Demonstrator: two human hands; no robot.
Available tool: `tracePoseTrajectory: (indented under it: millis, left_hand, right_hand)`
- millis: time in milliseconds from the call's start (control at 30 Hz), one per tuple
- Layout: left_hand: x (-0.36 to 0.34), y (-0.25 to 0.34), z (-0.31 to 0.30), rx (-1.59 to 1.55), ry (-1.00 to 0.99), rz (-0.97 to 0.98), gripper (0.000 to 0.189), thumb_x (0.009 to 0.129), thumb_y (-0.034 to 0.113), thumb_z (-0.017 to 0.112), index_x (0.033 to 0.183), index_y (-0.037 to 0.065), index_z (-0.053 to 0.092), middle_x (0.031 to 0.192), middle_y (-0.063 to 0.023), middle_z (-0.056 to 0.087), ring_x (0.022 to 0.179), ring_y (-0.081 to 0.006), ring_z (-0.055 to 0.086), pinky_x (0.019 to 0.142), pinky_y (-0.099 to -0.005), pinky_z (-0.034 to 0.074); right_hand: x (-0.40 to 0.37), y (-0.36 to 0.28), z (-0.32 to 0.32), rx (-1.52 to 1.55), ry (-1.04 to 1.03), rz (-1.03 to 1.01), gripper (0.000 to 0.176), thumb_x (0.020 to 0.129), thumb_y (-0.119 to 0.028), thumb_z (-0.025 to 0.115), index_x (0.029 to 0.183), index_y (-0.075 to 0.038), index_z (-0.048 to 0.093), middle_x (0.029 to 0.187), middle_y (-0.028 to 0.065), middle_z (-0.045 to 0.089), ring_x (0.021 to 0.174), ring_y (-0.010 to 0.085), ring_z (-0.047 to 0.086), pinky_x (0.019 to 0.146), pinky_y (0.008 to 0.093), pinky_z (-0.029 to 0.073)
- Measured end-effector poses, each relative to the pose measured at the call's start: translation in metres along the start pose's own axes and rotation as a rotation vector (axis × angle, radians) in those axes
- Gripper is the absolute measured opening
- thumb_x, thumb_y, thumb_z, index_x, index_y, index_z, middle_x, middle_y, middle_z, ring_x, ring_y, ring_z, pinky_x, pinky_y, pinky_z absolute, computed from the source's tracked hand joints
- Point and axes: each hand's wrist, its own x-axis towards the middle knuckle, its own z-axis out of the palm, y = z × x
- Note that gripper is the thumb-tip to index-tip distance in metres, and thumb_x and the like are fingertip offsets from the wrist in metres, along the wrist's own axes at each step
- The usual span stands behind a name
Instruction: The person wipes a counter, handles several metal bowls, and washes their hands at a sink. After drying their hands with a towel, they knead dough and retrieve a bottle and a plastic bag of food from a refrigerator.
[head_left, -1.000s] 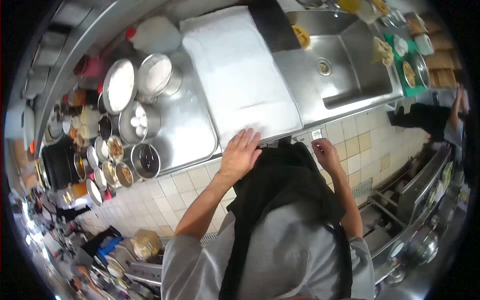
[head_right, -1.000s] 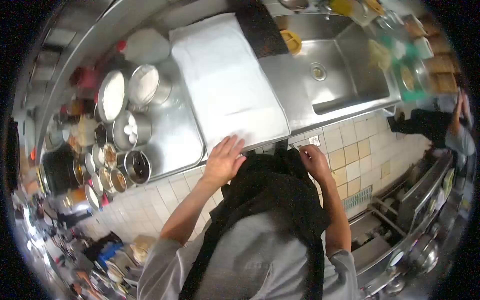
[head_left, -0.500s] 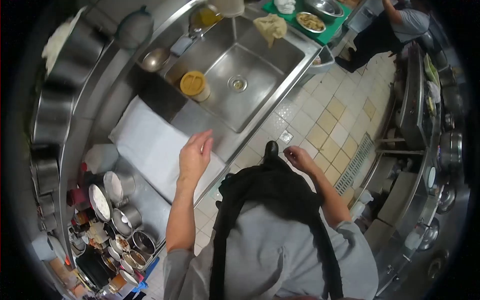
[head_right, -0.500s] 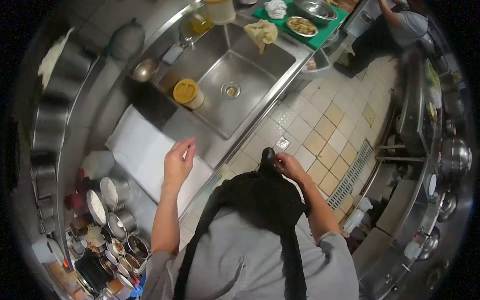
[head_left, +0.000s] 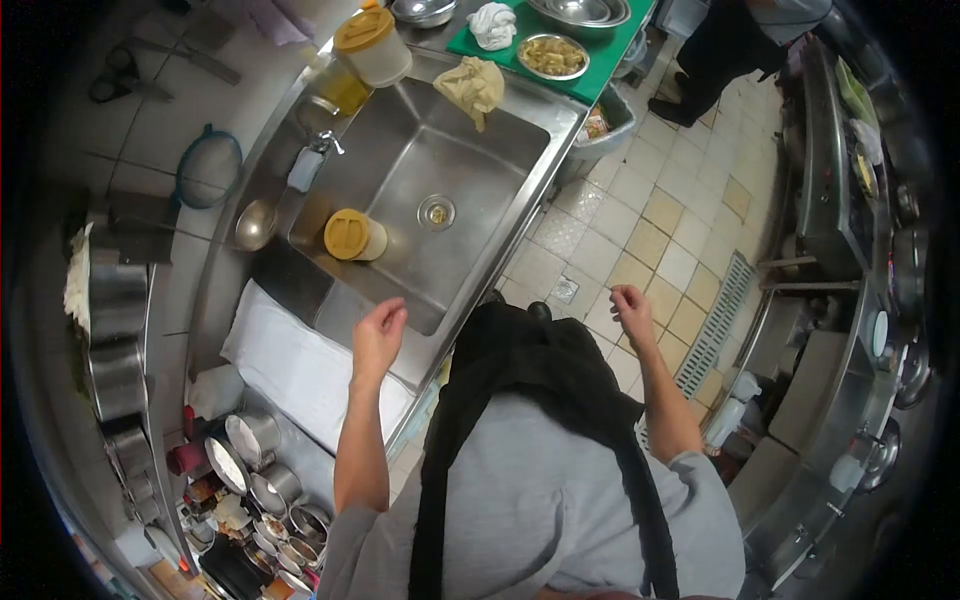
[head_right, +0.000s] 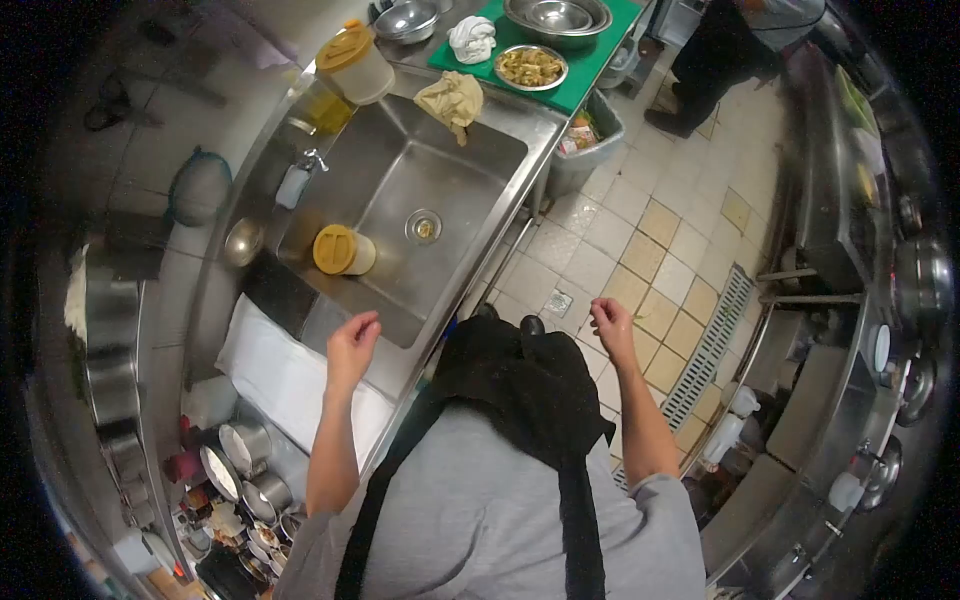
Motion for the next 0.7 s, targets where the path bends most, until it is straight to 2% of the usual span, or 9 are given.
tracePoseTrajectory:
  millis: [67,167,300,367,433,500,567,667,700]
  left_hand:
    - [0.0,-0.032,0.014,-0.098,-0.082,-0.116,0.03,0.091,0.019,0.069,0.115,0.002,0.07,0.101,-0.0143,0.073,0.09,-0.0181,0.069,0.081,-0.0313,0.054]
    - [0.001,-0.061,0.026,-0.167,-0.176,-0.226,0.031,0.092,0.02,0.068,0.116,0.001,0.069,0.101,-0.0134,0.074,0.092,-0.0184,0.07,0.083,-0.0304,0.054]
    - [0.016,-0.08,0.025,-0.207,-0.206,-0.272,0.035,0.093,0.022,0.068,0.12,0.0,0.067,0.104,-0.0127,0.073,0.094,-0.0172,0.069,0.085,-0.0293,0.054]
    - [0.024,-0.07,0.012,-0.184,-0.214,-0.334,0.035,0.094,0.022,0.067,0.122,0.001,0.066,0.106,-0.0127,0.073,0.095,-0.017,0.068,0.085,-0.0291,0.053]
    - [0.033,-0.08,0.004,-0.234,-0.187,-0.323,0.035,0.095,0.021,0.066,0.122,0.001,0.066,0.108,-0.0123,0.072,0.095,-0.0158,0.067,0.085,-0.0288,0.052]
    - [0.037,-0.076,-0.01,-0.284,-0.151,-0.313,0.034,0.096,0.021,0.065,0.123,0.0,0.065,0.107,-0.0115,0.072,0.094,-0.0149,0.066,0.084,-0.0283,0.052]
    - [0.037,-0.07,-0.02,-0.34,-0.122,-0.303,0.034,0.096,0.02,0.064,0.123,0.0,0.065,0.105,-0.0107,0.071,0.092,-0.0141,0.065,0.083,-0.0278,0.052]
    - [0.033,-0.068,-0.031,-0.38,-0.008,-0.308,0.033,0.098,0.02,0.063,0.123,0.0,0.065,0.103,-0.0083,0.07,0.092,-0.0131,0.063,0.082,-0.0268,0.05]
    - [0.032,-0.066,-0.032,-0.478,0.08,-0.348,0.033,0.099,0.021,0.063,0.123,-0.001,0.065,0.103,-0.0079,0.069,0.092,-0.0131,0.062,0.082,-0.0266,0.049]
  right_hand:
    - [-0.001,-0.002,0.009,0.015,-0.029,0.031,0.022,0.097,-0.022,0.062,0.105,-0.002,0.066,0.084,0.0023,0.065,0.069,0.0105,0.062,0.058,0.0258,0.05]
    - [-0.013,-0.011,0.017,-0.314,-0.156,-0.117,0.019,0.096,-0.017,0.062,0.103,0.001,0.066,0.083,0.0058,0.066,0.07,0.0132,0.062,0.063,0.0291,0.051]
    - [-0.012,-0.064,0.023,-0.375,-0.198,-0.146,0.017,0.096,-0.014,0.062,0.103,0.001,0.067,0.083,0.0099,0.067,0.071,0.0158,0.063,0.065,0.0299,0.051]
    - [0.01,-0.084,0.019,-0.538,-0.208,-0.262,0.017,0.096,-0.014,0.062,0.104,0.0,0.067,0.086,0.0125,0.068,0.074,0.0186,0.065,0.066,0.03,0.051]
    - [0.033,-0.12,0.028,-0.537,-0.154,-0.282,0.017,0.095,-0.013,0.063,0.105,0.0,0.067,0.09,0.0149,0.069,0.076,0.0209,0.065,0.068,0.033,0.053]
    - [0.06,-0.156,0.041,-0.528,-0.133,-0.449,0.017,0.095,-0.012,0.064,0.107,0.0,0.066,0.093,0.0152,0.068,0.077,0.0227,0.065,0.067,0.0333,0.053]
    - [0.086,-0.2,0.054,-0.596,-0.188,-0.494,0.017,0.094,-0.01,0.063,0.109,-0.003,0.065,0.099,0.0156,0.067,0.085,0.0267,0.066,0.073,0.0353,0.054]
    - [0.12,-0.27,0.076,-0.781,-0.212,-0.739,0.022,0.091,-0.009,0.064,0.113,-0.004,0.063,0.106,0.0174,0.065,0.098,0.0333,0.064,0.084,0.0408,0.053]
    - [0.133,-0.289,0.083,-0.809,-0.214,-0.821,0.024,0.091,-0.01,0.064,0.114,-0.004,0.062,0.109,0.0178,0.064,0.101,0.0354,0.063,0.088,0.0424,0.052]
